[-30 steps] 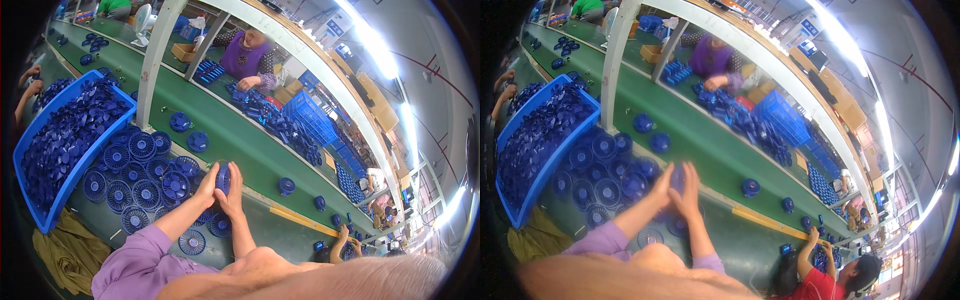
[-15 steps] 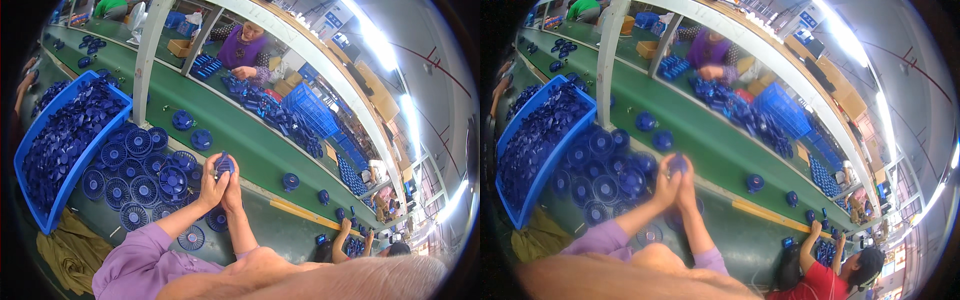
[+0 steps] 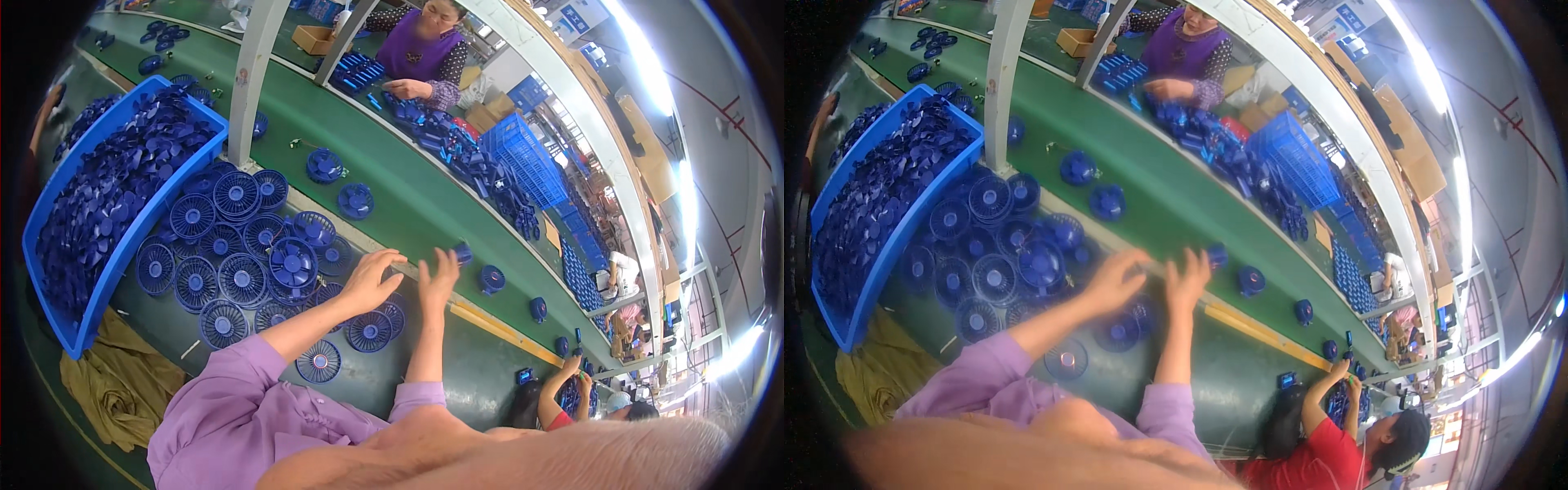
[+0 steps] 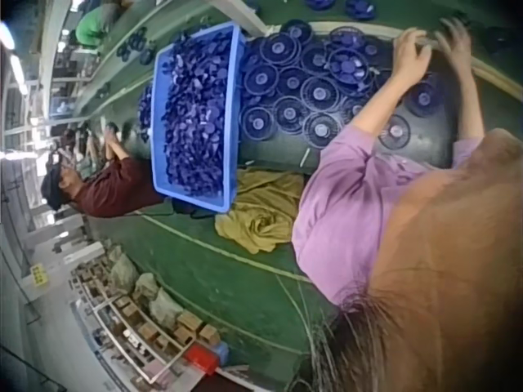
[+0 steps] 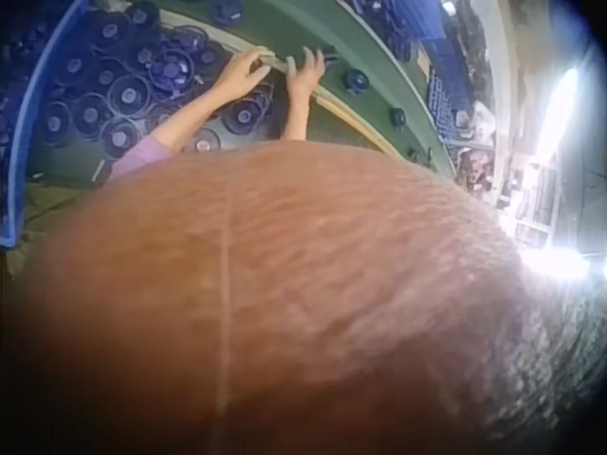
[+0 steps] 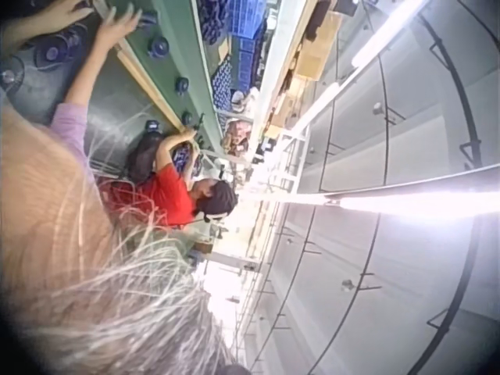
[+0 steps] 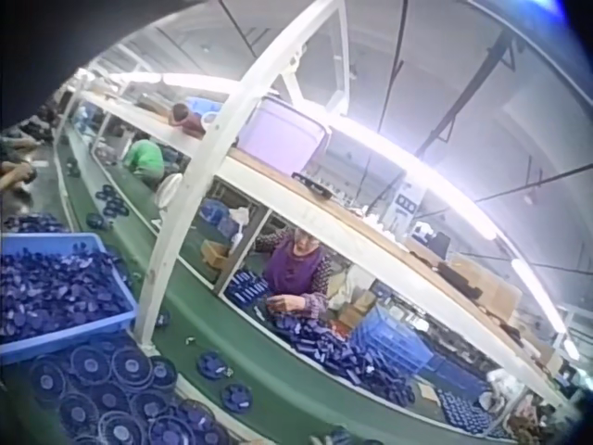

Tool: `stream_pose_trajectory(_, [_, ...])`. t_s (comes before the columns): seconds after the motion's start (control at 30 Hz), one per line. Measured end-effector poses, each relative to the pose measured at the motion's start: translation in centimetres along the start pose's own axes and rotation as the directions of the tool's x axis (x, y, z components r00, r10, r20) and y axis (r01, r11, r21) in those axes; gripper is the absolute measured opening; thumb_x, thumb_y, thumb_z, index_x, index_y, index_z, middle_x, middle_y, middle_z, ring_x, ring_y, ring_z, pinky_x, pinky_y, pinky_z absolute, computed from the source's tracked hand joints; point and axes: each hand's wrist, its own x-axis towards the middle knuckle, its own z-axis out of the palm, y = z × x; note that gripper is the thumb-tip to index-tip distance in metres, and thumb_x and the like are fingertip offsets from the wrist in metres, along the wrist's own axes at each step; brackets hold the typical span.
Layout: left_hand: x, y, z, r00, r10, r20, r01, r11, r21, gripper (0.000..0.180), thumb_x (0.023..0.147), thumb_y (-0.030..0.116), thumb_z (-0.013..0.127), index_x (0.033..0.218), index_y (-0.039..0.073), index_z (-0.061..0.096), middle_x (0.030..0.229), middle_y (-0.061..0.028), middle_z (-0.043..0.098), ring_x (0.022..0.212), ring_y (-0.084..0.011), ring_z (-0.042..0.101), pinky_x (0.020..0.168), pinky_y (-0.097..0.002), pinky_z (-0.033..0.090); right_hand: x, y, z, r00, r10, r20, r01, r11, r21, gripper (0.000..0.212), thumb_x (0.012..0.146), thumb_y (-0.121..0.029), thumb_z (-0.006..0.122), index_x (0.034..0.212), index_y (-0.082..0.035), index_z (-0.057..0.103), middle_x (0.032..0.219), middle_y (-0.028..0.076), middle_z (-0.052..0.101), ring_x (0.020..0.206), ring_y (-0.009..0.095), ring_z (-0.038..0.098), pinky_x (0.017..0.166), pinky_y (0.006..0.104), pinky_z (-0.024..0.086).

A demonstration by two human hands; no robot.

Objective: The person assembles small fans by taking fan components from the conveyor and table, snapping the casing parts together by hand, and placing the assembled fans onto the conveyor belt.

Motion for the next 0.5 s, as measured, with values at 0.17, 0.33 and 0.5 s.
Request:
stream_pose_trajectory(0.17, [0.9,0.5,-0.4,0.999,0.047,-0.019,-0.048,0.998,-0.033,0.034,0.085,0.018,0.058,0.117,0.007,0.057,0.126,-0.0173,0.053,0.122,-0.0341,0.046,0.105,-0.0429,0.033,-1.0,-4.6,-0.3,0.899,-0.212,0.384,0.052,0.921,0.386,0.060,0.069,-0.010,0.071,0.126,-0.008,0.053,0.134,0.023,0.047,0.126,0.039,0.042,0.107,0.0450,0.033])
stream_pose_trajectory(0.33, [1.1,0.0,-0.5,0.998,0.050,-0.039,-0.052,0.997,-0.060,0.030,0.084,0.016,0.055,0.112,0.007,0.061,0.125,-0.0163,0.055,0.121,-0.0329,0.047,0.105,-0.0427,0.033,-1.0,-5.5,1.9,0.781,-0.236,0.579,0.162,0.971,0.176,0.056,0.073,-0.018,0.067,0.127,-0.009,0.052,0.132,0.020,0.049,0.126,0.037,0.042,0.104,0.0446,0.036])
stream_pose_trajectory(0.5, [1.2,0.3,-0.7,0.995,0.070,-0.065,-0.074,0.995,-0.067,0.028,0.083,0.014,0.055,0.110,0.007,0.062,0.124,-0.0160,0.056,0.119,-0.0332,0.049,0.103,-0.0426,0.035,0.5,-5.8,0.4,0.771,-0.196,0.606,0.073,0.972,0.222,0.046,0.078,-0.019,0.064,0.122,-0.008,0.056,0.123,0.020,0.057,0.117,0.038,0.052,0.096,0.0437,0.042])
